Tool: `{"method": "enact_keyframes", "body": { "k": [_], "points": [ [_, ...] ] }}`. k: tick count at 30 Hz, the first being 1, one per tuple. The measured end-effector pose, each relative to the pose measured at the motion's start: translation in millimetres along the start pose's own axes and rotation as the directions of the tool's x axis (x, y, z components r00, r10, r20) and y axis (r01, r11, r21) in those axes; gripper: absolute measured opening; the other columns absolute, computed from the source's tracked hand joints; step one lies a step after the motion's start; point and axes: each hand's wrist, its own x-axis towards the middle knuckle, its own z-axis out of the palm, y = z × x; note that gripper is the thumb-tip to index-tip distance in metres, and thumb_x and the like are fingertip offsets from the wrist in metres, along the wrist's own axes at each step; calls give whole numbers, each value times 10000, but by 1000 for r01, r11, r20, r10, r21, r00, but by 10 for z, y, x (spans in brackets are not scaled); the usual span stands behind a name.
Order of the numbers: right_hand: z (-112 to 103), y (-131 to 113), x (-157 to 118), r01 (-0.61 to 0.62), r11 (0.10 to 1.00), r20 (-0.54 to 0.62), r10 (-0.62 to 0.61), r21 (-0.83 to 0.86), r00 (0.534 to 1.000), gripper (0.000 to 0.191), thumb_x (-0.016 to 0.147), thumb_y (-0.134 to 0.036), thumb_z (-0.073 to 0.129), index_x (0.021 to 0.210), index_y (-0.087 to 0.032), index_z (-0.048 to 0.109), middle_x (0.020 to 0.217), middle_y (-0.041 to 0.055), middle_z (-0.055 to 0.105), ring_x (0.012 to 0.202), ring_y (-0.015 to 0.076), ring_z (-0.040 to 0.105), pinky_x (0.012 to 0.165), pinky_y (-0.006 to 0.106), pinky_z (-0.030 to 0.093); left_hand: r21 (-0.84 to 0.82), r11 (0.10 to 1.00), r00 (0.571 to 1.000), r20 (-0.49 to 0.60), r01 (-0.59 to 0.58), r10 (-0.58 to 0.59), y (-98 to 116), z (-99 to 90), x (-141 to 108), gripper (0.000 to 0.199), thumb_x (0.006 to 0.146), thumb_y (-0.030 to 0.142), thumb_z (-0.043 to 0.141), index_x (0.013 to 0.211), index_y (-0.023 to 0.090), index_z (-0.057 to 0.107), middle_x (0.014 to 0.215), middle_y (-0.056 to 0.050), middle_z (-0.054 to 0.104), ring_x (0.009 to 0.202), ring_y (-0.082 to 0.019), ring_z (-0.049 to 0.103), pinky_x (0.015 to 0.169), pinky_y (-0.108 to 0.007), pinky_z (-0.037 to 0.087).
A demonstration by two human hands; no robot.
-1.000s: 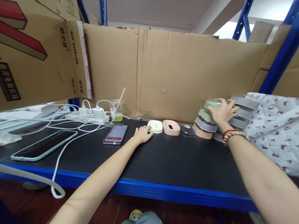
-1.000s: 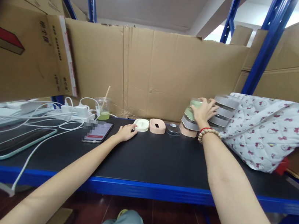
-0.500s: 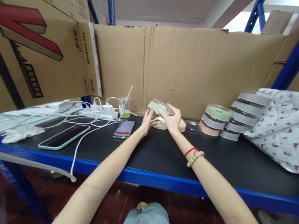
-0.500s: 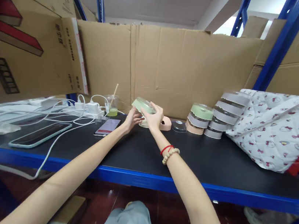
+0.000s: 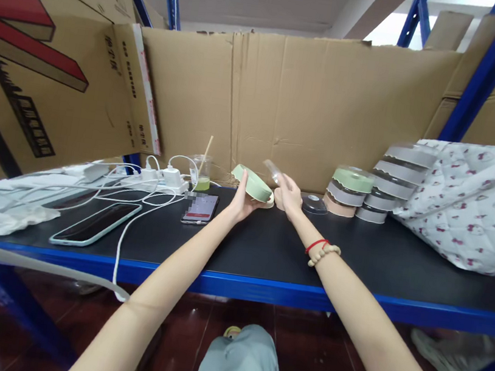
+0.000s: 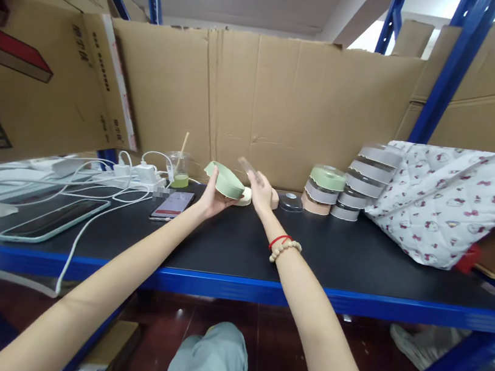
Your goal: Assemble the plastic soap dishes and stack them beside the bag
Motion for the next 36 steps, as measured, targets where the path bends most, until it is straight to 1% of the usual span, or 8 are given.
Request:
{"method": "enact_keyframes", "body": {
  "k": [2, 5, 8, 12, 18, 25, 32, 36],
  "points": [
    [-131, 90, 31, -77, 995, -104, 70, -63, 992, 574, 855, -491, 463, 1337, -180, 496, 1295, 138, 535, 1181, 235, 518, 990, 364, 403, 9, 1000, 1000, -12, -9, 9, 13, -18, 2, 752, 872, 664, 88, 1345, 183, 420, 1193, -121, 623, 1047, -229, 613, 812, -348, 529],
    [-335, 290, 70, -175, 970, -242, 131, -169, 961, 566, 754, -465, 615, 1272, -245, 559, 1309, 134, 488, 1234, 277, 451, 1039, 425, 331, 132, 991, 1000, -29, -5, 9, 11, -38, 16, 836, 829, 703, -20, 1363, 210, 393, 1229, -113, 599, 1050, -219, 614, 778, -319, 524],
    [-450, 502, 102, -250, 947, -312, 181, -201, 933, 535, 726, -477, 643, 1212, -257, 599, 1270, 135, 481, 1197, 297, 463, 1031, 460, 318, 214, 977, 999, -36, -9, 17, 6, -46, 22, 917, 773, 760, -48, 1375, 211, 374, 1220, -126, 597, 1024, -229, 625, 747, -319, 518],
    [-456, 629, 106, -294, 925, -268, 228, -239, 936, 508, 725, -503, 645, 1166, -253, 622, 1256, 135, 467, 1181, 311, 462, 1004, 468, 336, 35, 999, 997, -64, 36, -33, 15, -49, 18, 851, 817, 718, -13, 1337, 200, 417, 1178, -121, 617, 994, -232, 633, 723, -316, 506],
    [-450, 571, 78, -338, 866, -192, 285, -368, 939, 494, 789, -438, 631, 1256, -288, 573, 1372, 125, 369, 1260, 302, 396, 1014, 423, 327, -155, 985, 992, -85, 78, -92, -5, -31, 21, 763, 835, 715, 114, 1249, 190, 481, 1095, -126, 633, 893, -234, 657, 619, -276, 471],
    [-447, 615, 109, -323, 873, -187, 271, -365, 944, 508, 781, -458, 643, 1254, -285, 580, 1351, 135, 375, 1267, 322, 358, 1016, 442, 301, -188, 975, 986, -89, 121, -140, -40, -16, 31, 743, 833, 708, 150, 1203, 181, 519, 959, -127, 654, 812, -246, 656, 602, -292, 457],
    [-405, 724, 195, -295, 906, -328, 191, -304, 925, 352, 755, -363, 652, 1085, -242, 669, 1259, 129, 413, 1153, 334, 394, 954, 493, 314, -181, 976, 987, -85, 118, -135, -74, -54, 88, 750, 821, 727, 155, 1191, 194, 530, 1003, -118, 652, 836, -239, 652, 664, -308, 470],
    [-350, 883, 247, -272, 902, -274, 183, -334, 944, 333, 731, -373, 659, 1030, -228, 676, 1190, 143, 457, 1123, 330, 408, 940, 542, 315, -159, 981, 989, -79, 114, -128, -89, -63, 97, 733, 819, 723, 162, 1161, 196, 540, 974, -114, 655, 808, -234, 646, 664, -312, 464]
  ]
}}
